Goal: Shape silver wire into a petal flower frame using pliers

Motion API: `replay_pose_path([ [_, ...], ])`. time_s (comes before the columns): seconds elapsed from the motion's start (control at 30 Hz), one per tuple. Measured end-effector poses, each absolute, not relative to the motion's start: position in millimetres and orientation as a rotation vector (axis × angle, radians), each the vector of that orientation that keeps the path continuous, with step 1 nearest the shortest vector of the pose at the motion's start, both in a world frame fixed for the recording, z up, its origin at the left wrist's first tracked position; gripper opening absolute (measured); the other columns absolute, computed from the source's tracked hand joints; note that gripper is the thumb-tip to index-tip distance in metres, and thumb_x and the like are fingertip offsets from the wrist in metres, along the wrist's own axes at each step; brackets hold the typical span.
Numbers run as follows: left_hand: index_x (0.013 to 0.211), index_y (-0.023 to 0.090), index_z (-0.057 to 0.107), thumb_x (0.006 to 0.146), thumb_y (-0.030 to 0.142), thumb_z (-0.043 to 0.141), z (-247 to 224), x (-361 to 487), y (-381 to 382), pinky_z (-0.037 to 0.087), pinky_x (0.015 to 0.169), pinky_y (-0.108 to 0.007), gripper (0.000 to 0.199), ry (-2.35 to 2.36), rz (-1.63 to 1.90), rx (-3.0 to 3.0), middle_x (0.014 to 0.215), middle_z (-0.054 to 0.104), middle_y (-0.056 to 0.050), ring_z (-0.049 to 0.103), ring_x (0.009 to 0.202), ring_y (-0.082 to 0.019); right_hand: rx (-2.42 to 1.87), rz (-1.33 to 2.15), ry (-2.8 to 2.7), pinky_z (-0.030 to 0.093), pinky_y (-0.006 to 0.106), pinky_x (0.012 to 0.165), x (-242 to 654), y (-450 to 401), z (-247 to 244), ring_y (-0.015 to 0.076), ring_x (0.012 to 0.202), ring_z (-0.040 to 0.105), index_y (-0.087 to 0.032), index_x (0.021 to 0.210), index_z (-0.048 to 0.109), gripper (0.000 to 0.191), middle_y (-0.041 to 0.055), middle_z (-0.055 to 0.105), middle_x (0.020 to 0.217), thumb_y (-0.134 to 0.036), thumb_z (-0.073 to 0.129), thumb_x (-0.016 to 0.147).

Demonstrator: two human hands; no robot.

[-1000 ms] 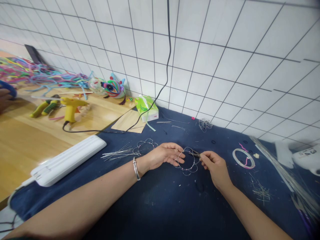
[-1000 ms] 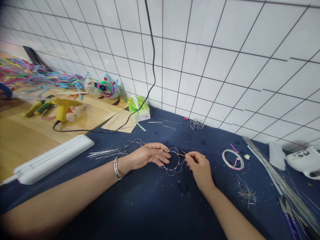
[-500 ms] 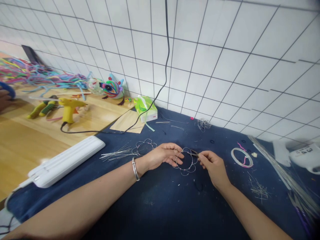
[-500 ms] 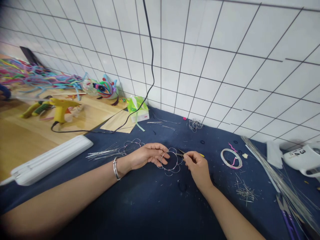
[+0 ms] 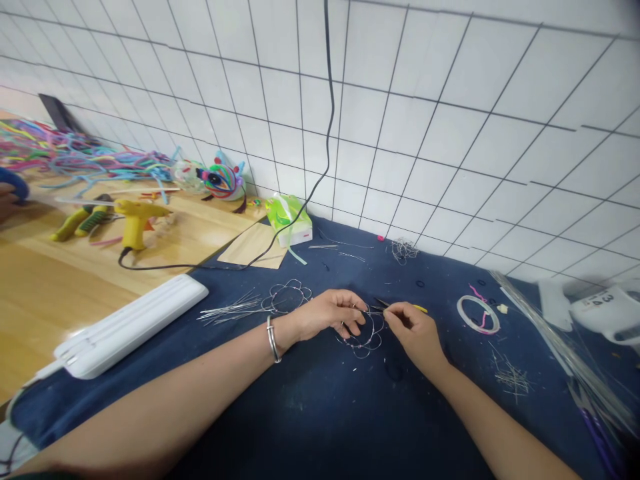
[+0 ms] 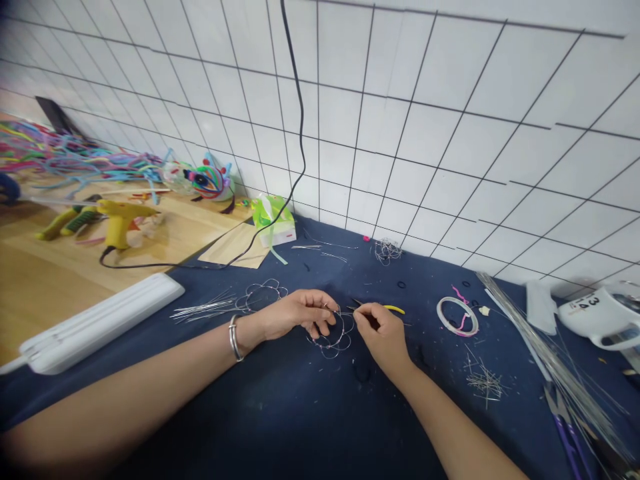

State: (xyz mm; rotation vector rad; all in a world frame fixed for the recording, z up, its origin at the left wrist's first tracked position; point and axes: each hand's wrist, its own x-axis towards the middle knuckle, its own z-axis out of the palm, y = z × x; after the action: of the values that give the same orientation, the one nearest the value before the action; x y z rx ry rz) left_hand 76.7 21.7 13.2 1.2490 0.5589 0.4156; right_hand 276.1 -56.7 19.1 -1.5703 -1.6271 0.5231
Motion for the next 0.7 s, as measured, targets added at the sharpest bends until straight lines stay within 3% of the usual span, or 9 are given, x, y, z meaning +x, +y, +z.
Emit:
replay_pose_path([
  [0.43,0.09,0.014,0.058,0.077,0.029,0.055,13.4,85.1,12.3,0.045,0.047,-0.019,0.02,0.618,0.435,1.372,0.077,0.062,-0.004,0.058,0.058,-0.01,-1.467,0.37,-1.798,0.04,0.025,0.064,268.7,-57.4,21.3,0.0121,0.064,0.051,-0.02,0.078,0.059,0.009,-0.0008,0.058,0.072,-0.021,0.05,0.081],
  [0.7,0.082,0.015,0.056,0.078,0.032,0.051,6.5,86.7,8.7,0.042,0.043,-0.017,0.018,0.756,0.515,1.489,0.071,0.061,-0.002,0.054,0.05,-0.008,-1.37,0.018,-1.978,0.041,0.03,0.078,279.1,-55.2,25.0,0.016,0.082,0.052,-0.02,0.088,0.061,0.012,0.0047,0.057,0.085,-0.02,0.049,0.083],
])
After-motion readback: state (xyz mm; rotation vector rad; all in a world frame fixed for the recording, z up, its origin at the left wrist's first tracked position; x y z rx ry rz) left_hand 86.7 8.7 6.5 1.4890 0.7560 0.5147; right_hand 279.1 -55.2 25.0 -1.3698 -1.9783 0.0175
